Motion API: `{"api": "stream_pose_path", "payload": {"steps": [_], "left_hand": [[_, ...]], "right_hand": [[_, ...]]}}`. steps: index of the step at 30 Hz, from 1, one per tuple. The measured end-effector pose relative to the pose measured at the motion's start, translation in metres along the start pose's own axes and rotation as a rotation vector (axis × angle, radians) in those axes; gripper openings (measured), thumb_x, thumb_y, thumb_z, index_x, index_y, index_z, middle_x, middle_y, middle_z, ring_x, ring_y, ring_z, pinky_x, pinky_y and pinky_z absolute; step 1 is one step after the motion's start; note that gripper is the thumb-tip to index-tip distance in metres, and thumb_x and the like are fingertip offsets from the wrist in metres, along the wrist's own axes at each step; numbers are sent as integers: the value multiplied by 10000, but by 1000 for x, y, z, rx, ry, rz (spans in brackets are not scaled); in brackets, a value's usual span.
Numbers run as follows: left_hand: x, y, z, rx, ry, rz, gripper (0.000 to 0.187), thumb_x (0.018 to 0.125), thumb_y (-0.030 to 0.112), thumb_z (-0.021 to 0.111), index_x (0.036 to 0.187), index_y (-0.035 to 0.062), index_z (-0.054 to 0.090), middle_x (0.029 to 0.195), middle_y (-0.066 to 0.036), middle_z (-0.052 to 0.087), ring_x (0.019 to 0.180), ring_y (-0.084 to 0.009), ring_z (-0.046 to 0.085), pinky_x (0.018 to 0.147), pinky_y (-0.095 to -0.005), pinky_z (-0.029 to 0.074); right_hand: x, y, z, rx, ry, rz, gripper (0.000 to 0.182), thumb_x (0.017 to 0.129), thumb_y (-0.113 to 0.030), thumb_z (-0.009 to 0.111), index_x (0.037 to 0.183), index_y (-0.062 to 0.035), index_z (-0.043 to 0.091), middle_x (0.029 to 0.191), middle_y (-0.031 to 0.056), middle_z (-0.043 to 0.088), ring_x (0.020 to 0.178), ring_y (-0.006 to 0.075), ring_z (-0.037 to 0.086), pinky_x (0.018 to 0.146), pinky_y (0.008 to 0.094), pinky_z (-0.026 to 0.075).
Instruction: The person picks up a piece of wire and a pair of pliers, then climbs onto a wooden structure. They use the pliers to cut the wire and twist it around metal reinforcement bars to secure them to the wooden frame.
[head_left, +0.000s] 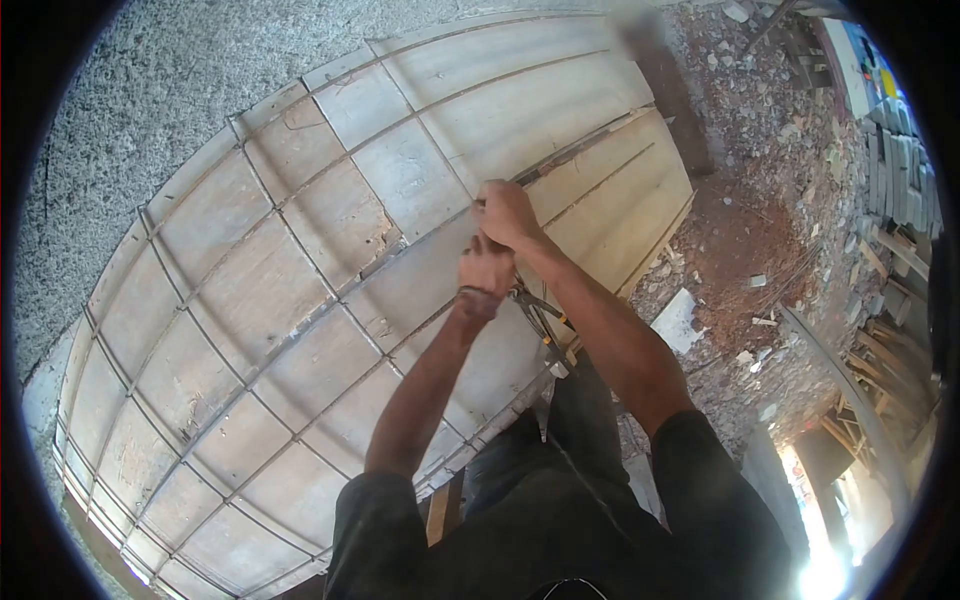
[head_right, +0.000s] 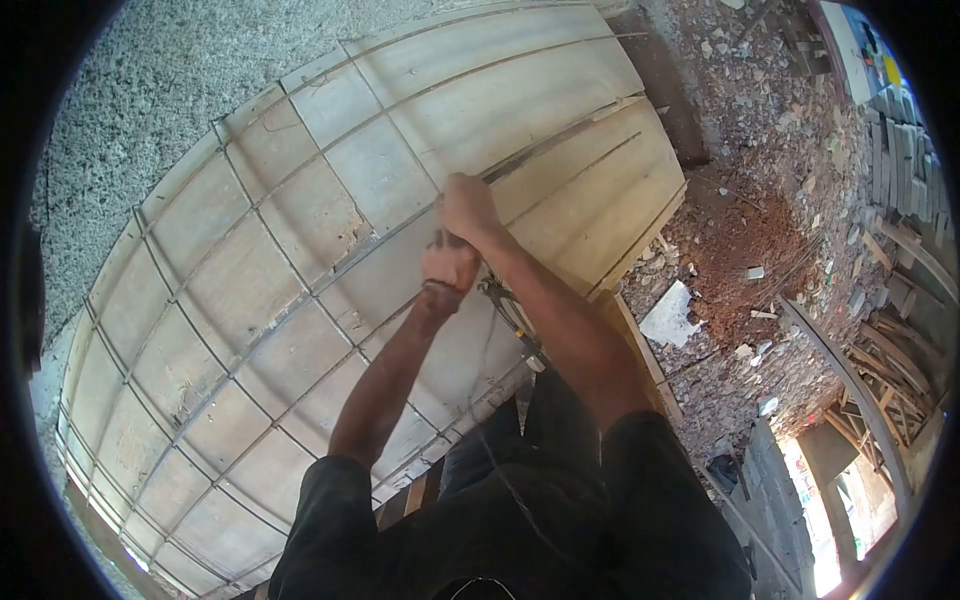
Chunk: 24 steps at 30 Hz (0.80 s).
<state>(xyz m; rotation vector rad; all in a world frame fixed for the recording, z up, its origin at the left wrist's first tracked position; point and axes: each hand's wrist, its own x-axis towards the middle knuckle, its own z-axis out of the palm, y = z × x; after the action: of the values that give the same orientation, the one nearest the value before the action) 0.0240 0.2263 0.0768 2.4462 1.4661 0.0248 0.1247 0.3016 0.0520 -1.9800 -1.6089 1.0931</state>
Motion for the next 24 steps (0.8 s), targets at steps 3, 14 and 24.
{"api": "stream_pose_path", "payload": {"steps": [3, 14, 24], "left_hand": [[10, 25, 5, -46, -147, -175, 264, 803, 166, 600, 1036, 44, 617, 882, -167, 590, 830, -353, 605, 626, -434, 525], [14, 42, -13, -250, 2, -464, 170, 897, 162, 539, 946, 0, 560, 858, -178, 596, 747, -365, 634, 580, -453, 528], [17, 41, -27, -351, 158, -520, 102, 838, 119, 599, 888, 33, 576, 877, -167, 599, 709, -397, 623, 597, -475, 508]], "right_hand": [[9, 1, -10, -43, -41, -181, 281, 796, -251, 676, 803, 30, 661, 649, 152, 618, 585, 220, 625, 611, 356, 499], [15, -5, -57, 662, -669, 639, 317, 795, -348, 759, 719, -58, 656, 630, 2, 577, 481, 89, 454, 443, 278, 358], [22, -29, -19, -296, -351, -36, 142, 740, -126, 663, 721, 14, 671, 740, 212, 678, 741, 373, 688, 676, 412, 529]]}}
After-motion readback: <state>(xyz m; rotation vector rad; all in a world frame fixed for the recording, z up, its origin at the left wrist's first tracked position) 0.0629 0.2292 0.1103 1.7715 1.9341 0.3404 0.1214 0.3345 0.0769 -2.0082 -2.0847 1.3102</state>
